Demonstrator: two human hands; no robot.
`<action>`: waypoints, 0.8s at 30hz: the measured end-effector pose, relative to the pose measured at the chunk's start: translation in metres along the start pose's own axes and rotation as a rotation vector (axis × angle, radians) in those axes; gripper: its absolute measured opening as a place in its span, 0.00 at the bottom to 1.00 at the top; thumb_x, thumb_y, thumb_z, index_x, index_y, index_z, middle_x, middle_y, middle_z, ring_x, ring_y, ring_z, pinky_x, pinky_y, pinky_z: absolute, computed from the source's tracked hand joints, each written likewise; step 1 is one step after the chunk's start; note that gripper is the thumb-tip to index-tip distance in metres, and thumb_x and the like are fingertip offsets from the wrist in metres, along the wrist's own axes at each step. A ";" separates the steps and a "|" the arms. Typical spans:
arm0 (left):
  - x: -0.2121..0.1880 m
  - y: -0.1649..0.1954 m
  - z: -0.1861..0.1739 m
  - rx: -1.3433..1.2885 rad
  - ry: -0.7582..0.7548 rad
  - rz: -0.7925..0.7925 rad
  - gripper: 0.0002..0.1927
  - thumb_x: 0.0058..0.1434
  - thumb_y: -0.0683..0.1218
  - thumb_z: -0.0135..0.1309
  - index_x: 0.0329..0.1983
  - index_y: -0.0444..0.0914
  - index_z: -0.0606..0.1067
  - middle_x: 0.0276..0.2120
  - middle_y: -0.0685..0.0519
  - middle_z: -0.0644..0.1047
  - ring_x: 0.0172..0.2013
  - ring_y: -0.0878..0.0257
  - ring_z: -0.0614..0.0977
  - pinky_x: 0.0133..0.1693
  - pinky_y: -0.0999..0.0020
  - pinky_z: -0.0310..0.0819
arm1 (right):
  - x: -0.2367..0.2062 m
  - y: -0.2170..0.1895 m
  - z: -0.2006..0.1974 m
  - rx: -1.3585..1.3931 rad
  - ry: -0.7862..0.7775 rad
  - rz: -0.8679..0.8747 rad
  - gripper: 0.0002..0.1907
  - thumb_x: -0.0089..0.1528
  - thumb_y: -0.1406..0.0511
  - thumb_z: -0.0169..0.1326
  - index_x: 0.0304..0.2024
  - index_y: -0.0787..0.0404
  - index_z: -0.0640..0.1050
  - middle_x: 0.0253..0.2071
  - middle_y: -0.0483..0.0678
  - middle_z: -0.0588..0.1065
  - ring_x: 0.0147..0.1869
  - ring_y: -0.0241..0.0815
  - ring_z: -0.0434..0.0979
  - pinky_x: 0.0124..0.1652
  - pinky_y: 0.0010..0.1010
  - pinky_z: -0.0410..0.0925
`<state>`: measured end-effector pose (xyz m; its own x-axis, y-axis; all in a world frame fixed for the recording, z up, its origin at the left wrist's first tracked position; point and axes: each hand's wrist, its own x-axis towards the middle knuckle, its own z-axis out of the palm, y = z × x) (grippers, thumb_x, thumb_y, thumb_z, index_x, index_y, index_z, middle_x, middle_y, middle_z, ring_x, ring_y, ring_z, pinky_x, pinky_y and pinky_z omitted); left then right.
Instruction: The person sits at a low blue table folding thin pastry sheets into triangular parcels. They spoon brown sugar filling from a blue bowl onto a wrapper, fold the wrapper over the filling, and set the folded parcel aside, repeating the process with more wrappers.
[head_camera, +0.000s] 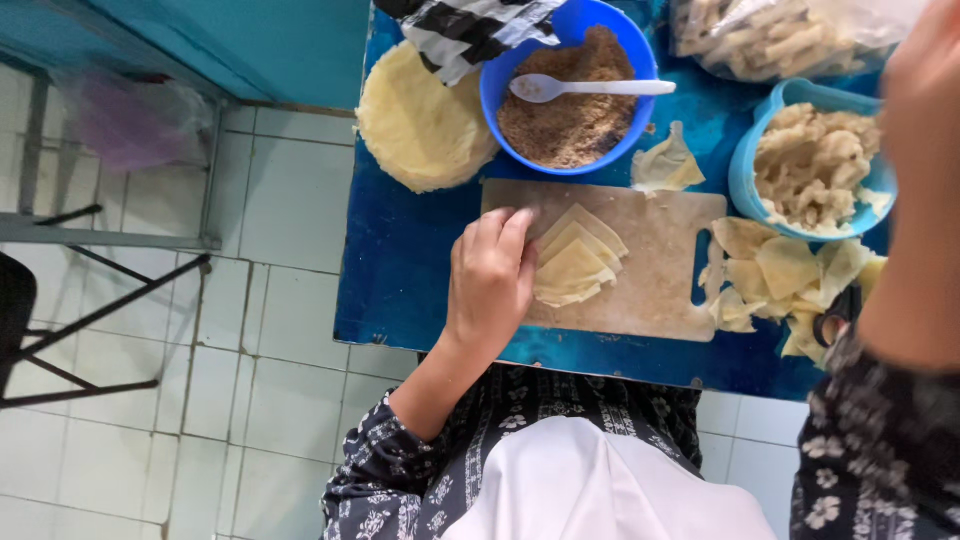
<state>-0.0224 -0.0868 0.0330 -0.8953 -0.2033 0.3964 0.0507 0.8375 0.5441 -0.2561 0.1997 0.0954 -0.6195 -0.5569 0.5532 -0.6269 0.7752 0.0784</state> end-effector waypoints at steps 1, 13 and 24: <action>0.001 -0.001 0.000 -0.020 -0.008 -0.007 0.18 0.61 0.40 0.61 0.55 0.39 0.74 0.47 0.49 0.75 0.48 0.50 0.77 0.50 0.55 0.70 | -0.008 -0.027 -0.012 0.111 0.074 -0.073 0.06 0.68 0.75 0.58 0.45 0.66 0.74 0.43 0.54 0.75 0.45 0.56 0.75 0.44 0.42 0.68; -0.023 0.012 -0.011 -0.183 0.001 0.143 0.11 0.61 0.38 0.62 0.45 0.37 0.76 0.39 0.49 0.76 0.40 0.50 0.78 0.42 0.57 0.72 | -0.113 -0.130 -0.046 0.399 -0.156 0.335 0.05 0.70 0.72 0.62 0.49 0.63 0.80 0.48 0.53 0.75 0.53 0.52 0.77 0.52 0.39 0.70; -0.029 0.005 -0.005 -0.148 0.037 0.159 0.09 0.62 0.38 0.62 0.45 0.37 0.77 0.39 0.49 0.77 0.39 0.51 0.79 0.42 0.58 0.73 | -0.123 -0.063 -0.013 0.231 -0.238 0.271 0.13 0.60 0.69 0.67 0.46 0.64 0.81 0.65 0.55 0.71 0.78 0.60 0.61 0.73 0.50 0.58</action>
<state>0.0057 -0.0793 0.0286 -0.8542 -0.0952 0.5111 0.2569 0.7774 0.5742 -0.1344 0.2231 0.0330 -0.8515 -0.4162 0.3189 -0.4985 0.8312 -0.2461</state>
